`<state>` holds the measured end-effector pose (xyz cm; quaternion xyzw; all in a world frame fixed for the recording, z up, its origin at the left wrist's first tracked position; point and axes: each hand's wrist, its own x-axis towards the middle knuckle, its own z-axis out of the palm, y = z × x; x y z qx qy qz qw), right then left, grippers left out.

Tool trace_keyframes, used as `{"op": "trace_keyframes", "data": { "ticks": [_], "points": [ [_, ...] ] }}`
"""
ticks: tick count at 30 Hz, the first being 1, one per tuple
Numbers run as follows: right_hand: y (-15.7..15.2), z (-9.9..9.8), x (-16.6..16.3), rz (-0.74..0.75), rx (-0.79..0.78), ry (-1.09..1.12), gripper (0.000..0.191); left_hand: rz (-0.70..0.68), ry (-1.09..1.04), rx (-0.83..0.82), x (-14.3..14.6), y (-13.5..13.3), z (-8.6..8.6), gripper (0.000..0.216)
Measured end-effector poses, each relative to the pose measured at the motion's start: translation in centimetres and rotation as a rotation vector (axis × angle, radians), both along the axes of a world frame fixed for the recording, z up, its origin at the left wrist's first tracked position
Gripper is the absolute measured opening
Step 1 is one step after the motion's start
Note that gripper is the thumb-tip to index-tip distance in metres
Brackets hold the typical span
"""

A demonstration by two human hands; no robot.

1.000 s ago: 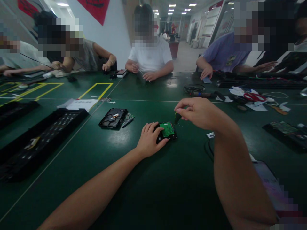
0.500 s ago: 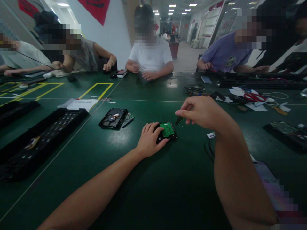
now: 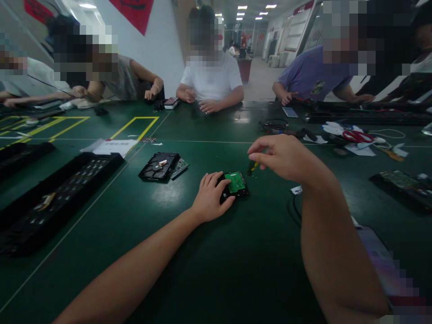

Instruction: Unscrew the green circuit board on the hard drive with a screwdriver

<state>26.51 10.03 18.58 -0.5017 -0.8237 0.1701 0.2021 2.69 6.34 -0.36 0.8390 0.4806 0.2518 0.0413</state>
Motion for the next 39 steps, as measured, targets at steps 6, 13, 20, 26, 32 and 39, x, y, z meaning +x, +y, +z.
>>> {"op": "trace_keyframes", "data": {
  "ticks": [6,13,20,26,32,39],
  "points": [
    [0.1,-0.2,0.1,-0.056,0.028,-0.026,0.015,0.005,0.03,0.009,0.0,0.2,-0.4,0.055],
    [0.5,-0.6,0.1,-0.06,0.053,0.009,0.015,0.033,0.018,-0.004,0.0,0.5,-1.0,0.057],
    [0.5,-0.7,0.1,-0.069,0.05,-0.005,0.015,0.041,0.029,-0.016,0.0,0.6,-1.0,0.058],
    [0.2,-0.4,0.1,-0.03,0.053,-0.002,0.017,0.036,0.026,-0.011,0.0,0.5,-1.0,0.058],
    [0.1,-0.3,0.2,-0.036,0.001,0.036,0.013,0.025,0.027,-0.008,-0.2,0.6,-1.0,0.059],
    [0.1,-0.5,0.3,-0.048,-0.018,0.065,0.014,0.019,0.002,-0.007,-0.3,0.7,-1.0,0.058]
  ]
}}
